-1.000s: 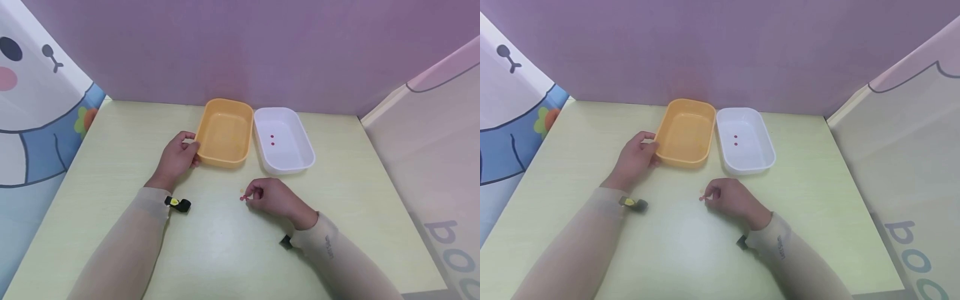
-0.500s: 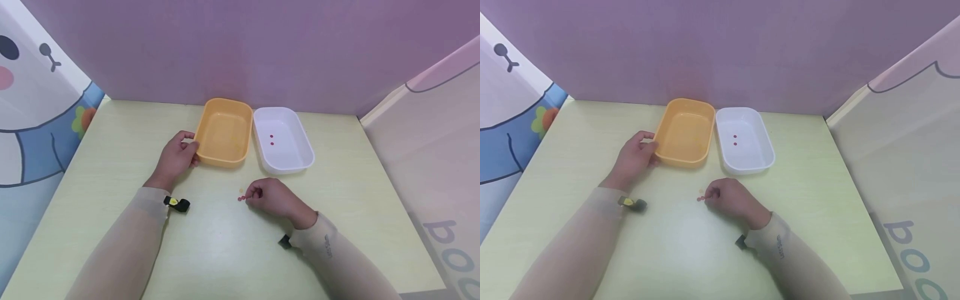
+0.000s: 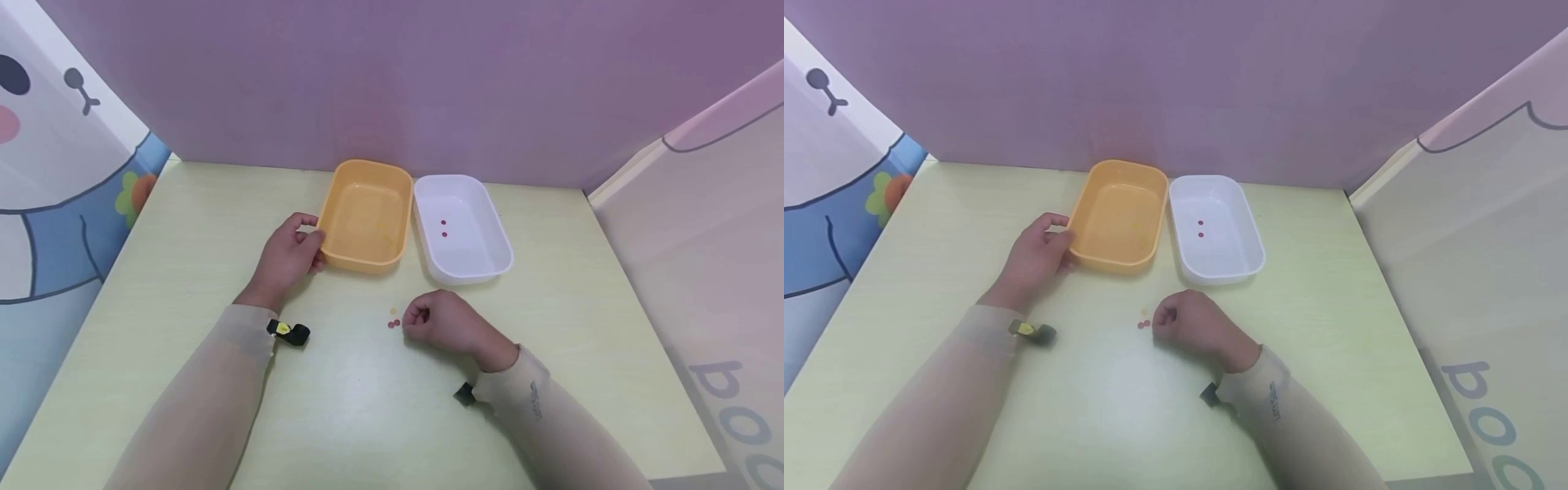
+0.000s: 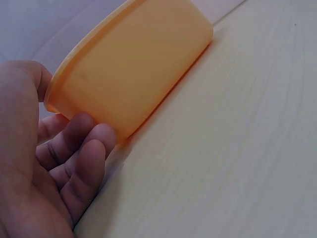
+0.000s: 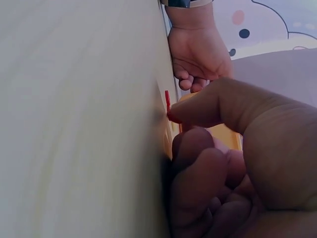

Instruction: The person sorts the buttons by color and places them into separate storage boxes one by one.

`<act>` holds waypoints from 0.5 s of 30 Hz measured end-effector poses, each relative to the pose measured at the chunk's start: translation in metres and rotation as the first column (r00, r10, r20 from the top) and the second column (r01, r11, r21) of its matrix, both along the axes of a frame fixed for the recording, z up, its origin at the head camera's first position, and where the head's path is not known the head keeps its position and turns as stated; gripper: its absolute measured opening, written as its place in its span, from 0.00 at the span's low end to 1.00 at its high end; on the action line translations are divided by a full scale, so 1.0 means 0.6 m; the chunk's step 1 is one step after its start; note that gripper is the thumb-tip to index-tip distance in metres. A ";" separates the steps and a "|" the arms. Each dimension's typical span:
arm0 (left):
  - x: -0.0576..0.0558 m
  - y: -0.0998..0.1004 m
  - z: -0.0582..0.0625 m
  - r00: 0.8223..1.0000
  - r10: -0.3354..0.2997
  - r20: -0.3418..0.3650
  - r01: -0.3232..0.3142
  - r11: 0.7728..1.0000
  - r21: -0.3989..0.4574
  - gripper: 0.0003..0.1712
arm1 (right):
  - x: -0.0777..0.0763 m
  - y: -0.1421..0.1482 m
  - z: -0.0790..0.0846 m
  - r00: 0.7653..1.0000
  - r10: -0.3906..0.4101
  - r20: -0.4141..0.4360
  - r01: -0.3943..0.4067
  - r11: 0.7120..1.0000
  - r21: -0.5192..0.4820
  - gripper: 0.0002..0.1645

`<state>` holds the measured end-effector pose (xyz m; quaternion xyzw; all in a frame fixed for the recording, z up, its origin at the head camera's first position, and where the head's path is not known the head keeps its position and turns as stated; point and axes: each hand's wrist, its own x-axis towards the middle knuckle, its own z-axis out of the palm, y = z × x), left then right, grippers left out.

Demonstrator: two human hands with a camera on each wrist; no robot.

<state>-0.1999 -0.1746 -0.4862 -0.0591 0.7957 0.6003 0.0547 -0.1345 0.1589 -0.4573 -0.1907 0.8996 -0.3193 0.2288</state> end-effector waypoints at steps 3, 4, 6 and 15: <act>-0.001 0.001 0.000 1.000 0.001 0.002 -0.001 1.000 -0.001 0.20 | -0.002 0.004 -0.003 1.000 -0.009 0.016 0.010 1.000 -0.019 0.09; -0.001 0.001 0.001 1.000 0.001 0.002 -0.001 1.000 -0.001 0.20 | -0.002 0.005 -0.003 0.999 -0.018 0.028 0.018 0.999 -0.027 0.09; -0.001 0.001 0.001 1.000 0.001 0.003 -0.001 1.000 -0.001 0.19 | -0.003 0.006 -0.004 0.999 -0.028 0.047 0.030 0.999 -0.043 0.09; -0.002 -0.001 0.001 1.000 0.000 0.018 0.000 1.000 -0.007 0.20 | -0.004 0.011 -0.004 0.993 -0.049 0.109 0.059 0.993 -0.098 0.08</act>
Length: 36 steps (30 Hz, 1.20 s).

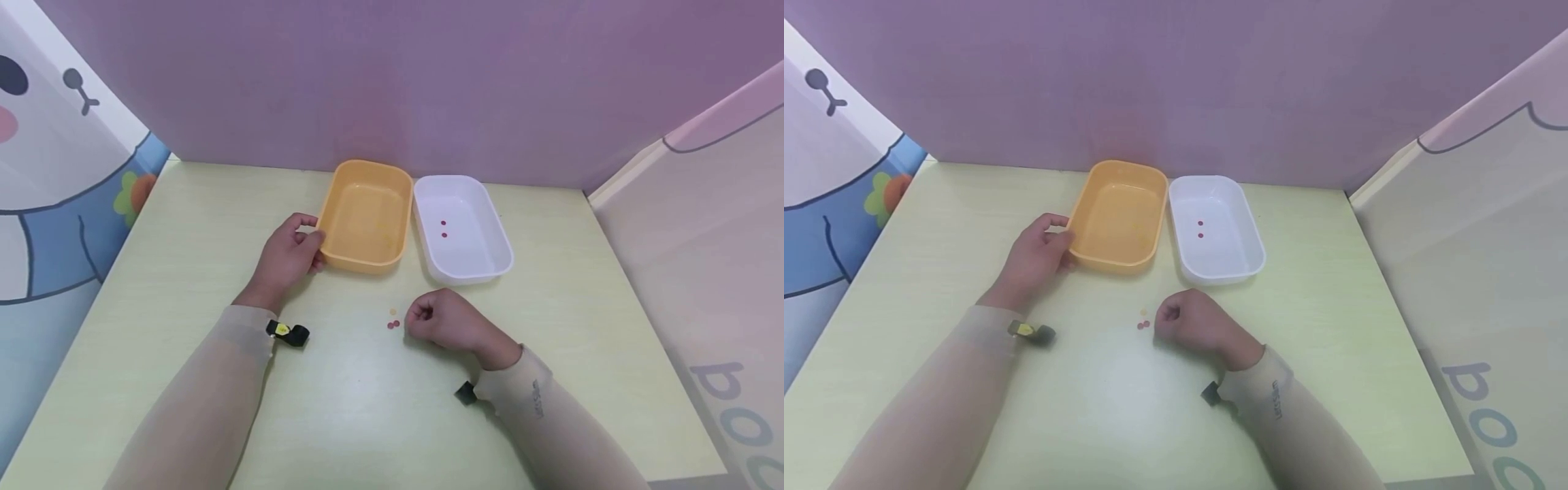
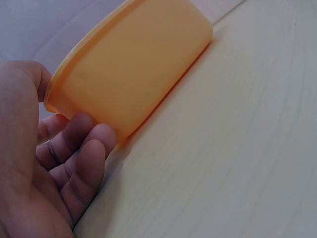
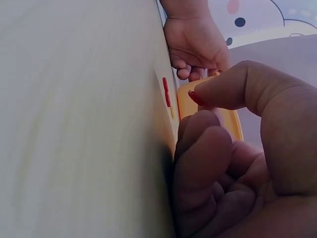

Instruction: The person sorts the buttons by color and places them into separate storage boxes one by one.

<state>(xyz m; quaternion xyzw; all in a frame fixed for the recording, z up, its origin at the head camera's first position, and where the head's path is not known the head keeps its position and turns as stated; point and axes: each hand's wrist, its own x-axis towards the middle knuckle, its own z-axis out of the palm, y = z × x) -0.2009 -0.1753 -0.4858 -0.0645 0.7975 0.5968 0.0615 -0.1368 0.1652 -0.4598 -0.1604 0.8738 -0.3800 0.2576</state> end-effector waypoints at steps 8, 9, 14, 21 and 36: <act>0.001 -0.001 -0.003 1.000 -0.001 -0.004 0.002 1.000 0.011 0.20 | 0.000 0.001 -0.002 0.999 -0.020 0.039 0.021 1.000 -0.021 0.08; 0.001 -0.001 -0.003 1.000 0.000 -0.002 0.000 1.000 0.011 0.20 | 0.000 0.001 -0.002 0.999 -0.021 0.040 0.022 0.999 -0.024 0.09; 0.002 -0.002 -0.002 1.000 0.003 -0.004 -0.003 1.000 0.010 0.21 | 0.000 0.001 -0.004 0.998 -0.027 0.050 0.029 0.999 -0.035 0.09; 0.002 -0.004 -0.003 1.000 0.006 -0.009 -0.006 1.000 0.012 0.21 | 0.001 -0.002 -0.001 0.998 -0.029 0.047 0.031 0.999 -0.039 0.10; 0.005 -0.002 0.000 1.000 0.013 0.003 -0.013 1.000 0.009 0.21 | 0.000 0.006 0.009 0.997 -0.023 0.075 0.031 0.993 -0.115 0.10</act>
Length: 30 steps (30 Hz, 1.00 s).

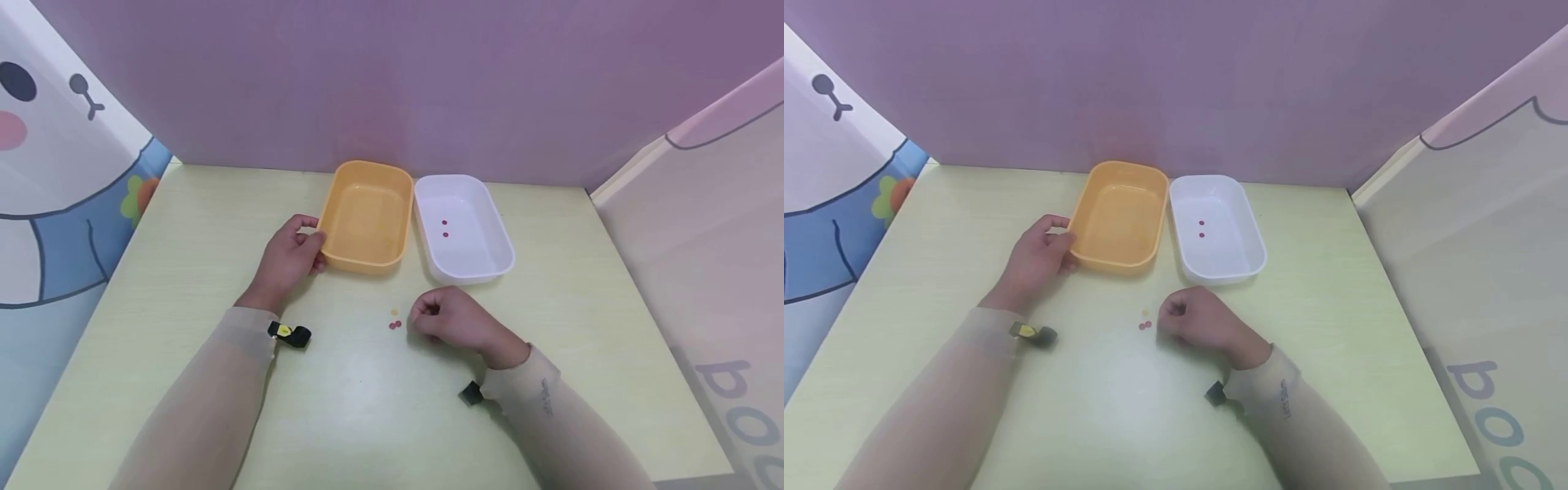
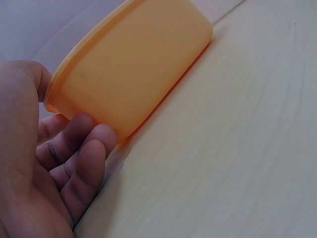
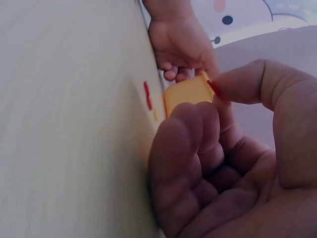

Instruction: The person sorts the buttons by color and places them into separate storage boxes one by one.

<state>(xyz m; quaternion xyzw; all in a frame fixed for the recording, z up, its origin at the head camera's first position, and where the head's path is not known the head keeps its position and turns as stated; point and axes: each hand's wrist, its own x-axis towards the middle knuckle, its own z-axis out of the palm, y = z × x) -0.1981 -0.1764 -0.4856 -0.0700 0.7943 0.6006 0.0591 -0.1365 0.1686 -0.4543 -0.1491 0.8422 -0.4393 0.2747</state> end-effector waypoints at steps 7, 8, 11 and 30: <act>0.002 0.002 0.002 1.000 -0.003 -0.001 0.003 1.000 -0.001 0.21 | 0.010 -0.005 0.026 1.000 -0.015 -0.016 0.015 0.999 -0.033 0.08; 0.002 0.002 0.002 1.000 -0.003 -0.003 0.003 1.000 -0.003 0.21 | 0.012 -0.006 0.031 1.000 -0.024 -0.015 0.023 0.999 -0.040 0.07; 0.001 0.001 0.001 1.000 -0.002 -0.007 0.002 1.000 -0.004 0.21 | 0.014 -0.008 0.047 0.999 -0.051 -0.008 0.050 0.996 -0.079 0.06; -0.005 0.000 -0.003 1.000 -0.002 0.006 0.002 1.000 -0.012 0.21 | -0.004 -0.019 0.010 0.986 -0.012 -0.166 0.020 0.999 0.050 0.04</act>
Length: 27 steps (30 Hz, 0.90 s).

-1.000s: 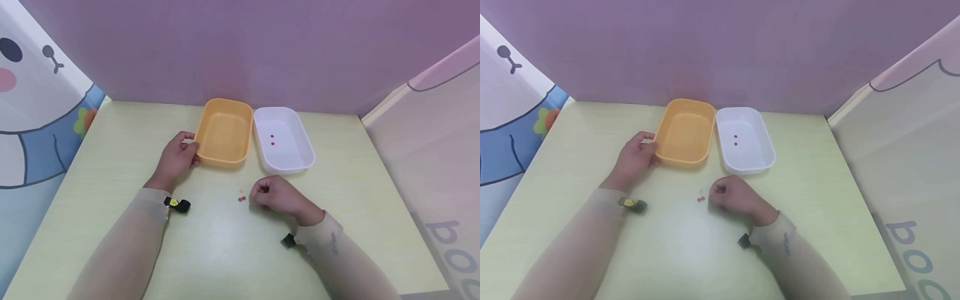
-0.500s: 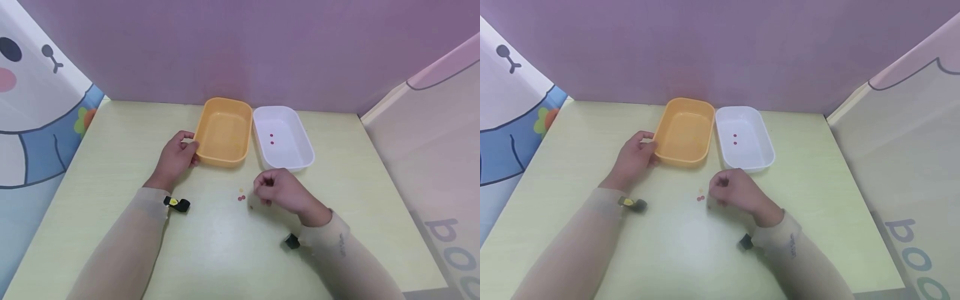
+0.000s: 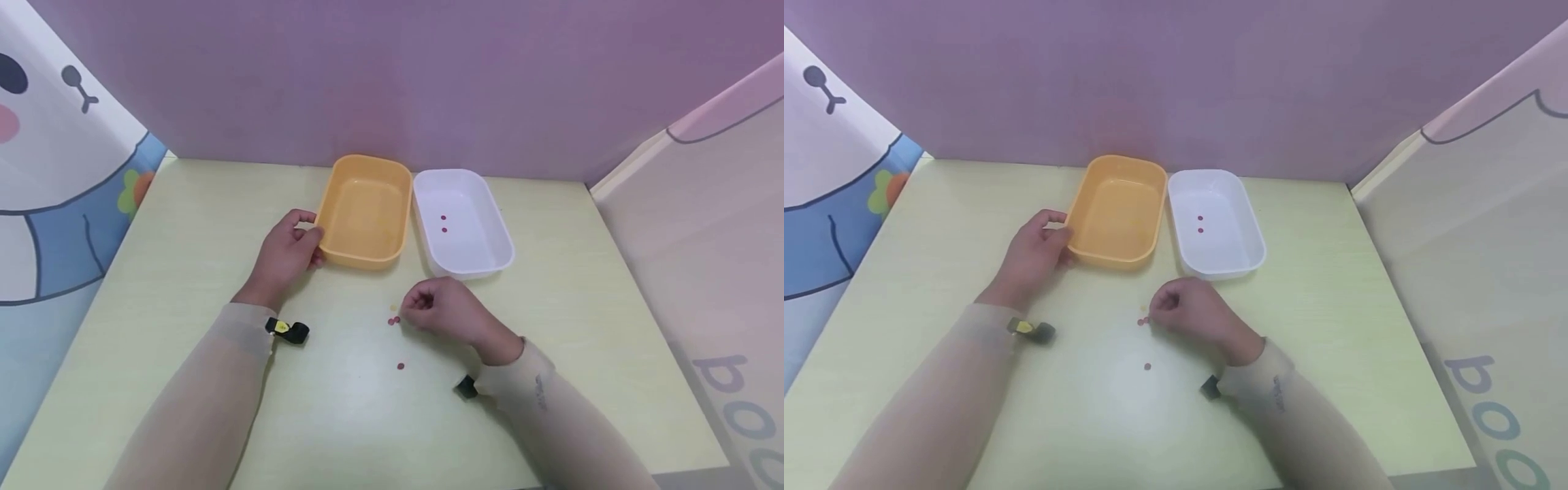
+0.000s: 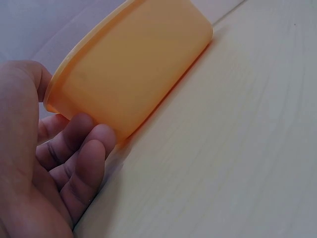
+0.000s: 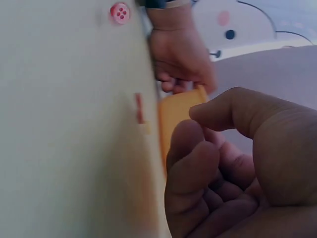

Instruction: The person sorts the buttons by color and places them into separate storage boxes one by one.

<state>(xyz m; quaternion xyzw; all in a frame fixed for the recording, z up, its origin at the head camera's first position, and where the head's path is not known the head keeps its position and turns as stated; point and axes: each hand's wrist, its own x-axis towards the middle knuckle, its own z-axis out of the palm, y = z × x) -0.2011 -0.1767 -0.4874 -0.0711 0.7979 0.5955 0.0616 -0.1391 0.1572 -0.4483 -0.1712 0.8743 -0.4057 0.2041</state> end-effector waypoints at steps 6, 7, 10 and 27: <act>0.000 0.002 0.001 1.000 -0.005 -0.018 0.005 1.000 0.011 0.20 | 0.006 -0.012 -0.017 1.000 0.025 -0.006 -0.024 0.998 0.063 0.08; 0.001 0.003 0.001 1.000 -0.004 -0.017 0.005 1.000 0.012 0.20 | 0.007 -0.013 -0.018 1.000 0.025 -0.006 -0.025 0.997 0.068 0.09; 0.002 0.005 0.002 1.000 -0.007 -0.006 0.007 1.000 0.015 0.21 | 0.010 -0.014 -0.020 0.999 0.035 -0.028 -0.032 0.995 0.091 0.10; 0.000 -0.002 -0.005 1.000 -0.013 -0.015 0.014 1.000 0.004 0.21 | 0.007 -0.019 -0.026 0.995 0.080 -0.056 -0.072 0.989 0.129 0.11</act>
